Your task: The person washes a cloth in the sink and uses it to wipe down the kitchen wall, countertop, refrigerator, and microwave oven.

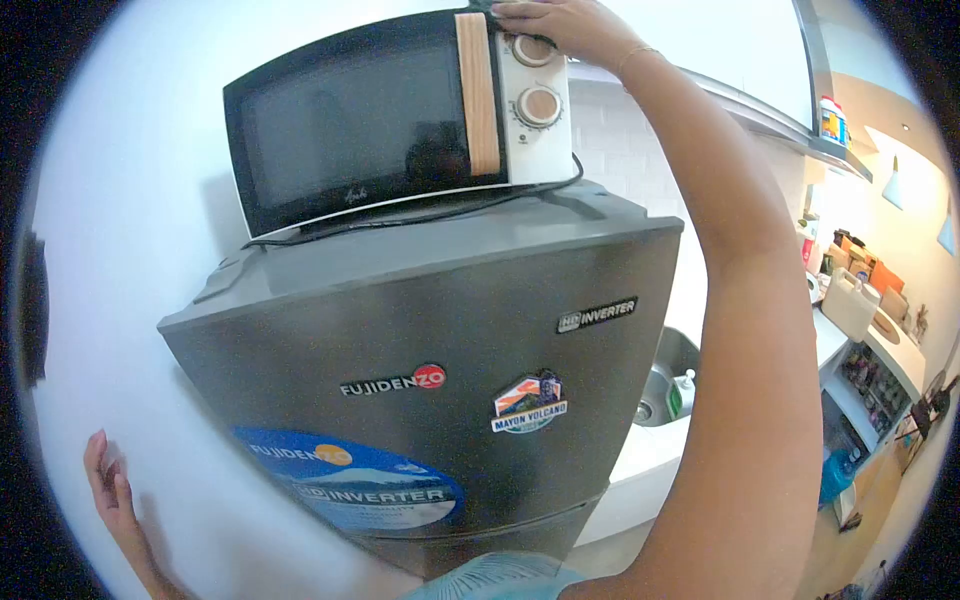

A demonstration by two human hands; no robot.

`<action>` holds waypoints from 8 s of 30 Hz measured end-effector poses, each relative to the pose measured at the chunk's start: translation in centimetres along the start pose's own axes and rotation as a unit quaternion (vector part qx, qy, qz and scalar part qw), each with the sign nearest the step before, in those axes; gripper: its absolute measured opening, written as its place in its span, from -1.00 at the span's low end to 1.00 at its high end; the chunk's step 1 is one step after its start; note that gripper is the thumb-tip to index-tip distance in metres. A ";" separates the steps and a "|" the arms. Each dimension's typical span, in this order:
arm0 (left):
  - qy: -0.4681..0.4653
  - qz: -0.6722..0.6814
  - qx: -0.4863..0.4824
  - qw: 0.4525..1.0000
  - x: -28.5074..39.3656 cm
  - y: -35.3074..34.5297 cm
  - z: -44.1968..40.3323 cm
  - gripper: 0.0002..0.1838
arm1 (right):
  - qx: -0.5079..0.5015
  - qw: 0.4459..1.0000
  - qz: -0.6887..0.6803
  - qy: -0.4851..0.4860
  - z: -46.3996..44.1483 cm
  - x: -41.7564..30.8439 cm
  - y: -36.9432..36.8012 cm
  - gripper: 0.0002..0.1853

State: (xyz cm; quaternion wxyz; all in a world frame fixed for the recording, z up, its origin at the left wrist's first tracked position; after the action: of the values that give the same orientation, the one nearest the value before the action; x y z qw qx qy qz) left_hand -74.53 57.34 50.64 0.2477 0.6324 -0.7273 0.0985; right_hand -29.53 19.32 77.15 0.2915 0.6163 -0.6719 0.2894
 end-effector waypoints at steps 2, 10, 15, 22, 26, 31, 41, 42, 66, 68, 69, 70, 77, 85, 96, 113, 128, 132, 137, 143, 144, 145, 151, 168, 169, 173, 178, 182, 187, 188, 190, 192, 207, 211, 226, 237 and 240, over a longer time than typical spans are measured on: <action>0.007 -0.017 -0.033 0.999 -0.1 0.1 0.6 -0.46 | 0.047 0.998 -0.026 -0.018 1.9 1.2 -1.6 -0.52; -0.008 -0.011 -0.067 0.998 3.5 -1.6 2.9 -0.50 | -0.021 0.993 -0.113 -0.031 6.5 -2.8 -2.1 -0.51; -0.013 0.013 -0.076 0.997 5.2 -4.0 1.8 -0.48 | 0.008 0.991 -0.128 0.035 2.7 -6.8 0.8 -0.58; -0.019 0.007 -0.165 0.986 6.6 -5.9 5.6 -0.46 | -0.003 0.982 -0.050 0.180 9.5 -9.9 -0.1 -0.70; 0.039 0.022 -0.107 0.993 3.9 -2.2 8.4 -0.49 | -0.125 0.967 -0.105 0.196 13.0 -9.0 -2.8 -0.77; 0.084 0.006 -0.095 0.992 3.2 0.2 10.6 -0.53 | -0.240 0.965 -0.054 0.091 13.7 -4.3 -4.1 -0.78; 0.074 0.036 -0.149 0.985 2.8 -0.1 12.3 -0.63 | 0.111 0.890 -0.427 -0.119 0.2 -6.0 8.3 -0.51; 0.073 0.036 -0.153 0.985 2.3 0.0 12.9 -0.66 | 0.135 0.865 -0.460 -0.146 -1.0 -6.2 8.1 -0.44; 0.143 0.151 -0.340 0.917 -6.2 -7.7 20.8 -0.68 | -0.171 0.797 -0.537 0.215 -9.4 -25.8 12.9 -0.47; 0.147 0.192 -0.344 0.907 -6.5 -9.2 21.2 -0.69 | -0.122 0.822 -0.530 0.165 -6.5 -19.9 14.9 -0.42; 0.150 0.209 -0.348 0.902 -6.5 -9.8 21.6 -0.70 | -0.103 0.834 -0.525 0.135 -4.6 -16.6 14.6 -0.40; 0.154 0.224 -0.353 0.895 -6.4 -10.5 22.0 -0.70 | -0.085 0.866 -0.476 0.126 -2.6 -13.4 14.9 -0.45; 0.146 0.336 -0.441 0.819 1.0 -18.2 25.7 -0.74 | -0.118 0.812 -0.538 -0.194 18.3 5.1 13.7 -0.53; -0.004 0.397 -0.615 0.681 20.5 -33.5 33.6 -0.73 | -0.195 0.779 -0.548 -0.235 36.2 6.3 9.6 -0.45; 0.149 0.528 -0.559 0.622 36.6 -55.0 38.0 -0.62 | -0.290 0.505 -0.724 -0.370 54.0 -2.5 -9.0 -0.56; 0.556 0.479 -0.420 0.534 26.3 -88.6 45.8 -0.65 | -0.318 0.190 -0.659 -0.655 69.9 -26.1 -33.9 -0.60; 0.580 0.356 -0.264 0.684 17.3 -101.0 47.5 -0.58 | -0.423 0.051 -0.734 -0.529 64.1 -40.1 -50.7 -0.75; 0.579 0.335 -0.267 0.693 17.4 -104.3 48.4 -0.45 | -0.405 0.017 -0.754 -0.518 63.0 -40.0 -50.7 -0.80; 0.604 0.288 -0.237 0.705 17.0 -105.0 47.3 -0.57 | -0.422 -0.049 -0.799 -0.426 62.9 -41.9 -50.9 -0.84; 0.327 0.258 -0.223 0.881 15.4 -107.3 45.6 -0.71 | -0.442 -0.100 -0.819 -0.352 62.9 -42.7 -47.4 -0.83; 0.262 0.307 -0.260 0.877 16.7 -106.9 44.9 -0.74 | -0.459 -0.070 -0.817 -0.343 63.6 -43.0 -47.1 -0.78; 0.194 0.353 -0.291 0.868 17.9 -106.3 44.4 -0.77 | -0.461 -0.060 -0.813 -0.352 63.7 -42.8 -46.9 -0.78; 0.444 0.448 -0.331 0.702 16.6 -106.3 48.1 -0.75 | -0.522 -0.016 -0.803 -0.287 62.4 -42.3 -45.4 -0.74; 0.279 0.156 -0.380 0.868 13.7 -107.0 45.6 -0.57 | -0.538 -0.011 -0.788 -0.300 62.6 -40.8 -47.3 -0.76; 0.222 0.189 -0.365 0.884 13.7 -108.1 45.7 -0.56 | -0.538 -0.011 -0.787 -0.301 62.8 -41.0 -47.4 -0.76; 0.170 -0.061 -0.566 0.804 18.0 -107.7 45.6 -0.56 | -0.477 -0.078 -0.804 -0.345 62.4 -41.4 -48.2 -0.80; 0.240 0.192 -0.445 0.841 17.6 -107.4 44.2 -0.75 | -0.481 -0.070 -0.793 -0.367 61.5 -40.7 -47.3 -0.81; 0.225 0.175 -0.454 0.844 15.0 -107.9 45.7 -0.71 | -0.491 -0.073 -0.804 -0.327 61.1 -40.8 -46.7 -0.79; 0.466 0.435 -0.310 0.706 14.2 -106.7 46.5 -0.66 | -0.519 -0.022 -0.798 -0.306 61.2 -39.9 -46.4 -0.75; 0.465 0.436 -0.310 0.705 14.6 -106.8 46.4 -0.66 | -0.529 -0.015 -0.787 -0.315 61.8 -39.7 -46.5 -0.74; 0.453 0.502 -0.301 0.672 16.1 -107.3 45.8 -0.59 | -0.541 -0.006 -0.776 -0.324 62.3 -39.5 -46.7 -0.72; 0.411 0.422 -0.330 0.737 16.6 -107.2 45.1 -0.64 | -0.548 0.018 -0.767 -0.333 62.9 -39.1 -47.4 -0.69; 0.280 0.303 -0.373 0.831 17.3 -106.6 45.4 -0.68 | -0.517 0.068 -0.773 -0.361 64.8 -39.5 -48.7 -0.67; 0.308 0.202 -0.363 0.856 17.5 -103.4 44.3 -0.75 | -0.554 0.142 -0.759 -0.312 66.9 -39.7 -47.2 -0.57; 0.397 0.171 -0.134 0.892 23.1 -91.0 47.2 -0.61 | -0.406 -0.223 -0.724 -0.511 72.2 -46.0 -40.9 -0.56; 0.327 0.177 -0.173 0.912 22.3 -90.4 45.6 -0.62 | -0.472 -0.109 -0.803 -0.349 70.8 -40.1 -36.8 -0.62; 0.164 0.132 -0.360 0.909 27.6 -92.3 44.3 -0.65 | -0.459 -0.205 -0.795 -0.338 71.9 -40.7 -37.0 -0.48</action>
State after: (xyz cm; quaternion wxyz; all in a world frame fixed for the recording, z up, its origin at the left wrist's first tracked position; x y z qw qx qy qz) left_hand 2.27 -3.59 10.35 0.5595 0.3731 -0.7392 -0.0359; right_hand 7.70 -10.33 0.15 -0.2265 -0.3723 -0.3963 0.8081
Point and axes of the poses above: each hand's wrist, its own z-axis away from the middle knuckle, its own y-axis out of the back of the hand, x = y × z, the point moved 10 cm from there along -z, towards the middle knuckle, and after that the axes turned 10 degrees about z, right-handed, at the moved point
